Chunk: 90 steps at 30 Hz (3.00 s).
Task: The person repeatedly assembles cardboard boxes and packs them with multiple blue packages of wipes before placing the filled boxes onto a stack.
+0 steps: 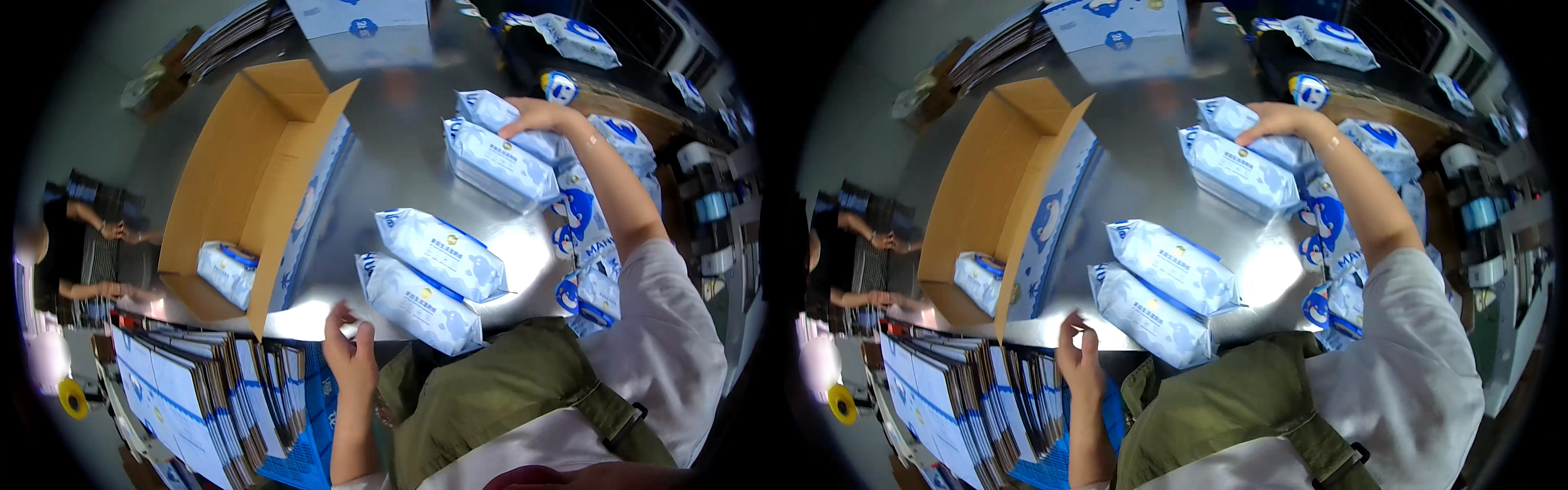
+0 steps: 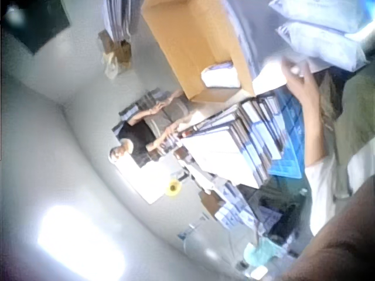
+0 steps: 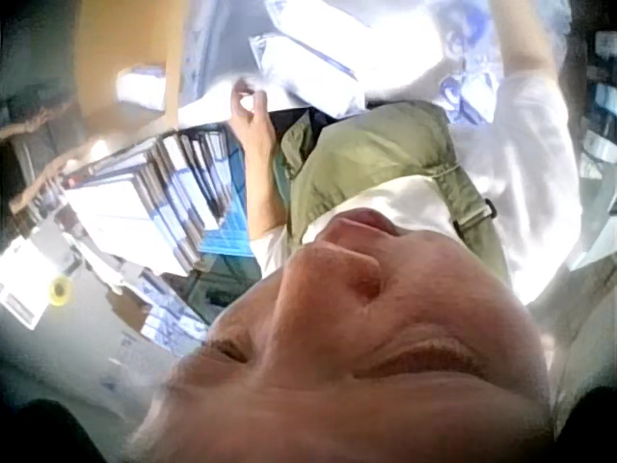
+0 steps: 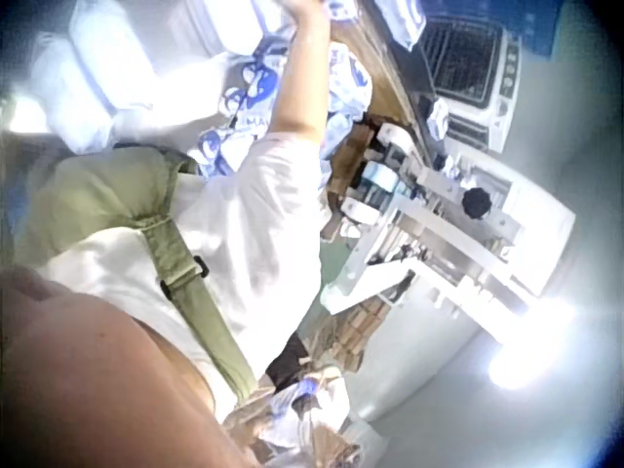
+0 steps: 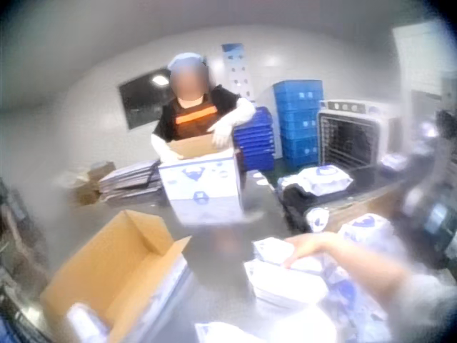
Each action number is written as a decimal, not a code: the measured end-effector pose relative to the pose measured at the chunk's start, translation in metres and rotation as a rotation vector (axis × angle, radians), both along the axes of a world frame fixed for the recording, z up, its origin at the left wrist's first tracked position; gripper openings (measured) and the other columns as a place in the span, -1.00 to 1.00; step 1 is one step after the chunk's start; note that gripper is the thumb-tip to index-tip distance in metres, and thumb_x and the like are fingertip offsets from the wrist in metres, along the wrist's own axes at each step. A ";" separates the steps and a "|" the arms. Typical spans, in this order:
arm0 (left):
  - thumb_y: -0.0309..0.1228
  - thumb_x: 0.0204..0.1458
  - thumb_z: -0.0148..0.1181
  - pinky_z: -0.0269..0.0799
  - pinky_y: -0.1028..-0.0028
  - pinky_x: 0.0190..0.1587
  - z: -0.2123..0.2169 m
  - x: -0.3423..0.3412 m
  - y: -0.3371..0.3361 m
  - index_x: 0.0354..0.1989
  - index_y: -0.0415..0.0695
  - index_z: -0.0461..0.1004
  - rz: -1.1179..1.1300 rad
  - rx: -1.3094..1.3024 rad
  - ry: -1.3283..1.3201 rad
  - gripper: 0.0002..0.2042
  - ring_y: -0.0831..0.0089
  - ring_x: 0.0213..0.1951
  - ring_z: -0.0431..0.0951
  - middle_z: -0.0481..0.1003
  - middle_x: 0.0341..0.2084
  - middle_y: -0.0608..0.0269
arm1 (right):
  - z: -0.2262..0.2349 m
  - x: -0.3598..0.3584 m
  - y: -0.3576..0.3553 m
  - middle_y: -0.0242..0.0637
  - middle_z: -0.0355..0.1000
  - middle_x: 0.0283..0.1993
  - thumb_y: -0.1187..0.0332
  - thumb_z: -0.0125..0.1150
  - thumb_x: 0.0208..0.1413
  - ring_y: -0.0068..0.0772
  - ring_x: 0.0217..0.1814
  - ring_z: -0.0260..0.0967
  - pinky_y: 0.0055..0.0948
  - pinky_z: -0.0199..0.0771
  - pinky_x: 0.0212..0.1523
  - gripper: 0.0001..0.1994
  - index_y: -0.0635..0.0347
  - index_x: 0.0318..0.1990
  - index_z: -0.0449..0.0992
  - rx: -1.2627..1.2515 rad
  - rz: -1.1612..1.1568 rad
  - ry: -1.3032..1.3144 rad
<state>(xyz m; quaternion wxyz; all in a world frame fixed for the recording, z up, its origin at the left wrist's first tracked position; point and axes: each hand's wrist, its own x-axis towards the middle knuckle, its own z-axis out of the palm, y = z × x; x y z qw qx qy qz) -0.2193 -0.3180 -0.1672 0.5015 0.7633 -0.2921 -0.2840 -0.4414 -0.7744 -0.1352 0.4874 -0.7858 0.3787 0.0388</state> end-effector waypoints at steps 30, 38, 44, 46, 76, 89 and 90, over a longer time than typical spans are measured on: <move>0.03 0.05 0.14 0.22 0.35 0.15 0.096 0.179 -0.054 0.13 -0.42 0.24 0.535 -0.136 -0.224 -0.29 0.08 0.10 0.38 0.38 0.04 -0.15 | 0.109 0.300 0.074 -0.23 0.42 -0.07 0.11 0.22 0.03 -0.45 -0.09 0.33 -0.44 0.32 0.00 -0.37 0.21 0.23 0.27 -0.332 0.213 -0.979; -0.07 -0.24 0.37 0.15 0.06 0.14 0.065 0.098 -0.069 0.16 -0.17 0.27 -0.029 0.508 -1.002 -0.24 0.11 0.12 0.33 0.37 0.03 -0.08 | 0.018 0.285 0.102 -0.06 0.29 0.11 -0.07 0.02 0.13 0.03 0.09 0.27 -0.18 0.24 0.14 -0.43 0.25 0.07 0.41 -0.930 0.470 -0.207; -0.44 -0.22 0.34 0.32 0.31 0.09 0.093 0.119 0.017 0.09 -0.15 0.40 -0.479 0.379 -0.614 -0.43 0.15 0.06 0.42 0.45 0.00 0.06 | 0.049 0.120 0.176 -0.01 0.41 -0.02 0.15 0.13 0.05 0.07 0.03 0.33 -0.18 0.31 0.09 -0.57 0.35 -0.06 0.45 -0.548 0.609 -0.450; -0.53 -0.18 0.33 0.43 0.37 -0.02 0.114 0.120 0.013 -0.10 -0.14 0.55 -0.589 0.334 -0.428 -0.63 0.24 -0.13 0.56 0.56 -0.19 0.07 | 0.034 0.025 0.176 -0.03 0.44 0.01 0.03 0.06 0.08 -0.01 0.10 0.36 -0.17 0.32 0.11 -0.52 0.32 -0.09 0.49 -0.700 0.521 -0.656; 0.18 -0.44 0.46 0.45 0.33 -0.10 0.163 0.220 0.360 -0.28 -0.30 0.59 1.135 1.187 -0.099 -0.27 0.22 -0.19 0.61 0.60 -0.28 0.07 | -0.102 0.256 0.303 0.11 0.02 0.35 0.06 0.23 -0.07 0.08 0.44 -0.16 0.08 -0.33 0.41 -0.33 0.24 0.19 0.31 -0.816 0.895 -0.458; -0.46 -0.06 0.26 0.38 0.48 -0.42 0.207 0.056 0.097 -0.29 -0.17 0.50 0.581 -0.342 -1.606 -0.84 0.38 -0.46 0.49 0.53 -0.41 0.16 | -0.076 0.196 0.228 -0.15 0.15 0.30 0.20 0.05 0.21 -0.26 0.37 0.05 -0.26 -0.04 0.38 -0.41 0.36 0.29 0.10 0.317 0.086 -1.188; -0.49 -0.08 0.18 0.44 0.44 -0.39 0.197 0.032 0.100 -0.26 -0.17 0.54 0.201 0.075 -1.434 -0.82 0.24 -0.40 0.55 0.56 -0.34 0.11 | -0.056 0.209 0.220 -0.14 0.15 0.30 0.15 -0.06 0.28 -0.28 0.38 0.05 -0.31 0.00 0.37 -0.42 0.31 0.33 0.04 0.333 -0.018 -1.247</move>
